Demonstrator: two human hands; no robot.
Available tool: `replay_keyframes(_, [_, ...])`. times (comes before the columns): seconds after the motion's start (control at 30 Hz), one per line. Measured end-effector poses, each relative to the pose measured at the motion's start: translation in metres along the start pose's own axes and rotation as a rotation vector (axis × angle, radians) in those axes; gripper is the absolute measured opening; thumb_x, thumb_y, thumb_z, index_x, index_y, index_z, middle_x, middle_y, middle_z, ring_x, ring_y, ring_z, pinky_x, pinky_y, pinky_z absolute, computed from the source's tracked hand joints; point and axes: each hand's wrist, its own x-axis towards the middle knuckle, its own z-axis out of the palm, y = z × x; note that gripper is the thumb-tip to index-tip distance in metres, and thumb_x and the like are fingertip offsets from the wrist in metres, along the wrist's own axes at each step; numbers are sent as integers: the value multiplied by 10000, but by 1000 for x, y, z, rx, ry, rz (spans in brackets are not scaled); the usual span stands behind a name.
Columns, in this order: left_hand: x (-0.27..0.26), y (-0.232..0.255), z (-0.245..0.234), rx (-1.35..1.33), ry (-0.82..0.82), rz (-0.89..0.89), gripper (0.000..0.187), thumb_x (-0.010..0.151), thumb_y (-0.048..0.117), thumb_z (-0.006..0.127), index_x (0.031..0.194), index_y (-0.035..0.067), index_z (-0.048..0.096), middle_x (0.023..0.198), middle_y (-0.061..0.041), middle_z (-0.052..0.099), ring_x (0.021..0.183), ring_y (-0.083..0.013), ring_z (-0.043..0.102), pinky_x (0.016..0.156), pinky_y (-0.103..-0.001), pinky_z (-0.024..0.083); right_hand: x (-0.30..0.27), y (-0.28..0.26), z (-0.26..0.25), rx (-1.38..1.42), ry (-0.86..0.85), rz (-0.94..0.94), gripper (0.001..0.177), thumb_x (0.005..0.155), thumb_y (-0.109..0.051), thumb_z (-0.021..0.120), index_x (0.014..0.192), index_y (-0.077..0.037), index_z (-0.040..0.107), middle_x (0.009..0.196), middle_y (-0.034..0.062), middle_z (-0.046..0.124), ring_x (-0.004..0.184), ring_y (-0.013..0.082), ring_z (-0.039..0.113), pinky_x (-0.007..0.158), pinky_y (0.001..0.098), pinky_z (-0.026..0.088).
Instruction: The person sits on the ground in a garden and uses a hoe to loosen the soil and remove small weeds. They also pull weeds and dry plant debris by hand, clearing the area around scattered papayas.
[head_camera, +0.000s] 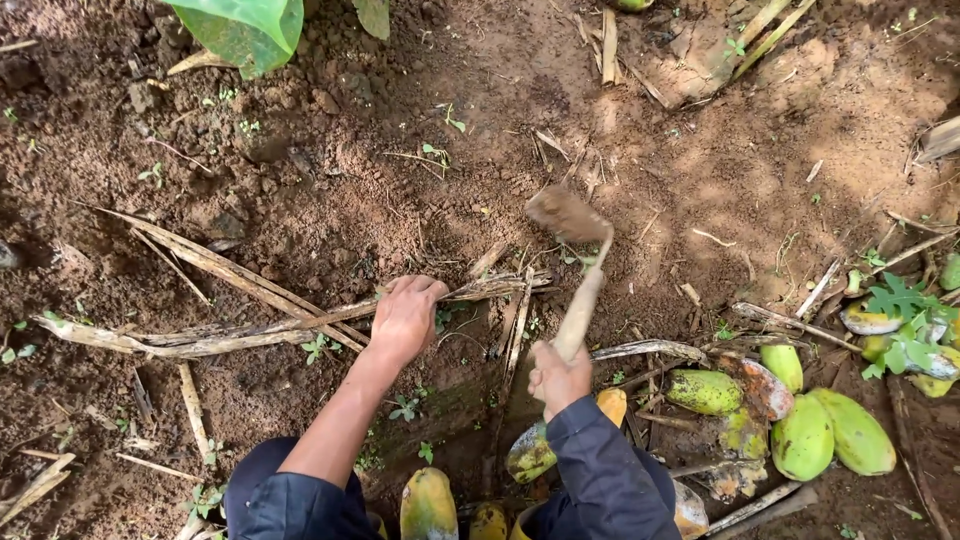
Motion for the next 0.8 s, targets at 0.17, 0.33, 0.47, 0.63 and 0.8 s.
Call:
replay_keyframes(0.17, [-2,3,0,-45,7,20,296,917,186,440,1098,326,628,1144,43,654,1190,-245,583,952,-443,509,-18,32,-5,-75,-137,72,212,915,-28,697,1066,24,558,659,106,524,420,188,528,350,331,490])
replay_keyframes(0.33, [-8,1,0,-59,6,34,294,910,174,433,1074,296,645,1135,30,669,1203,-251,593,938,-460,521,-10,7,6,87,9,6,221,901,-46,694,1053,5,542,687,104,490,418,174,511,330,328,456])
replay_keyframes(0.47, [-10,3,-4,-84,8,41,287,900,181,444,1061,293,653,1128,28,669,1196,-258,597,904,-479,555,-9,6,8,81,-31,52,186,913,-73,650,1042,-26,525,667,39,473,441,124,494,350,290,465])
replay_keyframes(0.63, [-4,0,11,-21,13,83,298,893,181,447,1066,319,646,1122,51,671,1188,-231,608,917,-443,535,-25,50,4,2,-164,122,227,875,-45,723,1004,-2,542,622,92,483,412,191,515,338,339,460])
replay_keyframes(0.8, [-12,7,-5,-23,-18,59,300,884,194,460,1075,324,652,1129,56,669,1187,-236,605,888,-459,566,-25,21,1,64,-79,99,224,899,-66,696,1044,-10,535,640,80,475,427,183,500,347,345,470])
